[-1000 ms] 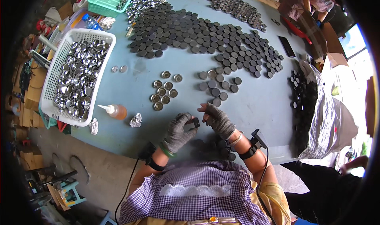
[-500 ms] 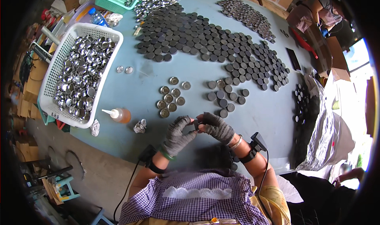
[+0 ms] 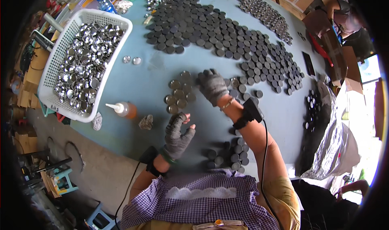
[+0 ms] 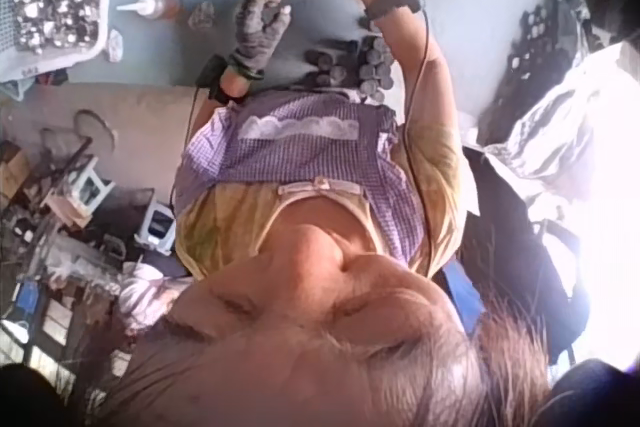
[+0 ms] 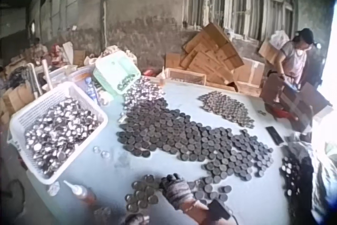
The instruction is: Manually assembling small rubber gaskets into metal caps and applying adhesive or sealant.
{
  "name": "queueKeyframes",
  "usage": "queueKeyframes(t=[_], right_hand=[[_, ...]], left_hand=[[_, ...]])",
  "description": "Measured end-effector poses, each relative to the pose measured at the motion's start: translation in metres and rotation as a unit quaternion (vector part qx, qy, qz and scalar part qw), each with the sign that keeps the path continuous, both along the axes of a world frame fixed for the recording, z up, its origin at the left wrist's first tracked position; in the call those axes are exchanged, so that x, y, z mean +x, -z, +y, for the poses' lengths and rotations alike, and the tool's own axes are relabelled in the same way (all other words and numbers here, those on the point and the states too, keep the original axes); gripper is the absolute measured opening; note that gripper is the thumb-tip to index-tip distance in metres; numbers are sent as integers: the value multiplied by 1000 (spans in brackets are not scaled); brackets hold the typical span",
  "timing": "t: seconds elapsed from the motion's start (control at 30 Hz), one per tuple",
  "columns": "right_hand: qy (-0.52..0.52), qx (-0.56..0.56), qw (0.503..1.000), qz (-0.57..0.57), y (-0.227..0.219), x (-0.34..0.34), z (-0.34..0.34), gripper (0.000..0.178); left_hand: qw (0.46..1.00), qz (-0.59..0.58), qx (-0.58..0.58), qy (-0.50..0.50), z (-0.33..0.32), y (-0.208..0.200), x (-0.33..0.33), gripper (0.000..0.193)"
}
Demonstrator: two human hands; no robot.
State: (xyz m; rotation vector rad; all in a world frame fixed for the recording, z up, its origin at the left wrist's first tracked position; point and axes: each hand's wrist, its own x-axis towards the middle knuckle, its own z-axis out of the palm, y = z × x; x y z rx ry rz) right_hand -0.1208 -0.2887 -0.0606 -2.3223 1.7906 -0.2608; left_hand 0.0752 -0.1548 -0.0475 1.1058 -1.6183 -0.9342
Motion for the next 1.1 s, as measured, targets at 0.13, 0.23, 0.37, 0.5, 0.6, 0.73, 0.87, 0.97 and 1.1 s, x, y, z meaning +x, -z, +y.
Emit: queueKeyframes(t=[0.13, 0.23, 0.37, 0.5, 0.6, 0.73, 0.87, 0.97, 1.1], right_hand=[[31, -21, 987, 158, 6, -23, 3, 33], [116, -24, 988, 101, -34, -49, 37, 45], [107, -145, 984, -3, -51, -67, 92, 44], [58, -213, 968, -118, -67, -61, 149, 43], [61, -108, 965, -232, -67, -58, 183, 40], [129, -15, 923, -361, -58, -48, 213, 32], [138, -15, 900, -414, -40, -43, 219, 32], [137, -16, 905, -403, -38, -40, 219, 31], [126, 30, 903, -409, -45, -34, 211, 31]], left_hand=[[981, -130, -64, 126, 17, -3, 10, 44], [937, -243, -67, 243, 38, -10, 10, 41], [887, -324, -68, 323, 61, -2, -3, 48], [857, -362, -143, 337, 62, 7, -19, 51], [823, -397, -183, 364, 56, 14, -27, 46], [930, -248, -35, 270, 42, 8, -29, 38], [955, -240, -71, 162, 39, -3, -15, 41], [951, -284, -54, 108, 40, 2, 4, 42], [919, -361, -101, 124, 36, -10, 6, 46]])
